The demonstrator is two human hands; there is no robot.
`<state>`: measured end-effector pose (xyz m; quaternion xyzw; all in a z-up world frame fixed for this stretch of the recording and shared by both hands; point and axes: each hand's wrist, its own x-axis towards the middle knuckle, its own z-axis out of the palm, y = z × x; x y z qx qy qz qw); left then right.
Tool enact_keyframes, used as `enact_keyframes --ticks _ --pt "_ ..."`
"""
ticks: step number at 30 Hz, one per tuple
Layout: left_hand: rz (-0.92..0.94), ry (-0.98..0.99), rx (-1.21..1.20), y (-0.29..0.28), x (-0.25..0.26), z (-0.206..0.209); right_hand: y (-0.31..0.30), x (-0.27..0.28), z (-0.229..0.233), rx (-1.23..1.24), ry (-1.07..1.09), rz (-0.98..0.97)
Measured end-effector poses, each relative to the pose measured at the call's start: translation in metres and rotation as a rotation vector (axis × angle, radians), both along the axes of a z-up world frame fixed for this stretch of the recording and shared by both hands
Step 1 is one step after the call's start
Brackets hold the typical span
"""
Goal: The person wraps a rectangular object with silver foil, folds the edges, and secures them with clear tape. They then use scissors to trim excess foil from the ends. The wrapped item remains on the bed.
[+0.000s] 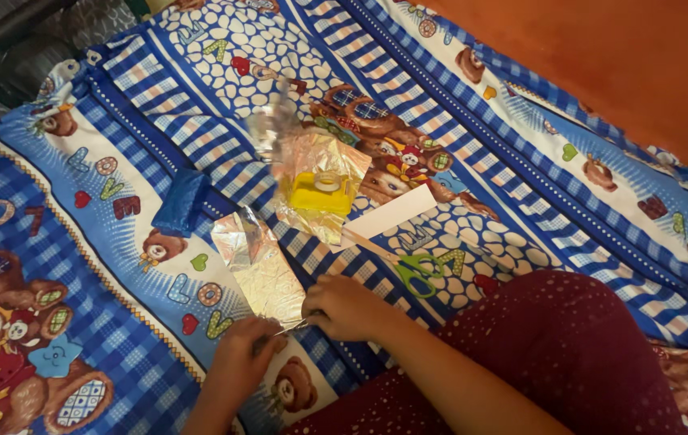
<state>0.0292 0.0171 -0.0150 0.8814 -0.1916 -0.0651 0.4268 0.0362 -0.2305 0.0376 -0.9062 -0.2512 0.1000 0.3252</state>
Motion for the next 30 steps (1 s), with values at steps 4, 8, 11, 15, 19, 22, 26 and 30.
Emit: enact_keyframes --ticks 4,8,11,15,19,22,26,30 --pt "0.013 0.044 -0.082 0.000 0.000 -0.003 0.001 -0.001 -0.008 0.045 -0.059 -0.004" --pt "0.044 0.137 -0.085 0.000 0.001 -0.001 0.002 0.000 -0.014 0.091 -0.009 -0.062" --pt "0.038 0.164 -0.089 0.001 0.002 0.003 0.004 0.002 -0.014 0.095 0.006 -0.078" --pt "0.077 0.237 -0.074 -0.002 0.002 0.007 0.007 0.000 -0.012 0.089 0.007 -0.134" --pt "0.124 0.255 -0.088 -0.005 0.002 0.012 0.010 -0.001 -0.010 0.136 0.084 -0.218" --pt "0.010 -0.076 -0.009 -0.006 0.004 0.018 0.011 0.000 -0.011 0.148 0.103 -0.236" --pt "-0.031 -0.201 -0.028 -0.008 0.004 0.027 0.012 0.001 -0.012 0.165 0.068 -0.232" --pt "-0.008 -0.183 -0.026 -0.008 0.005 0.033 0.012 0.001 -0.010 0.179 0.108 -0.264"
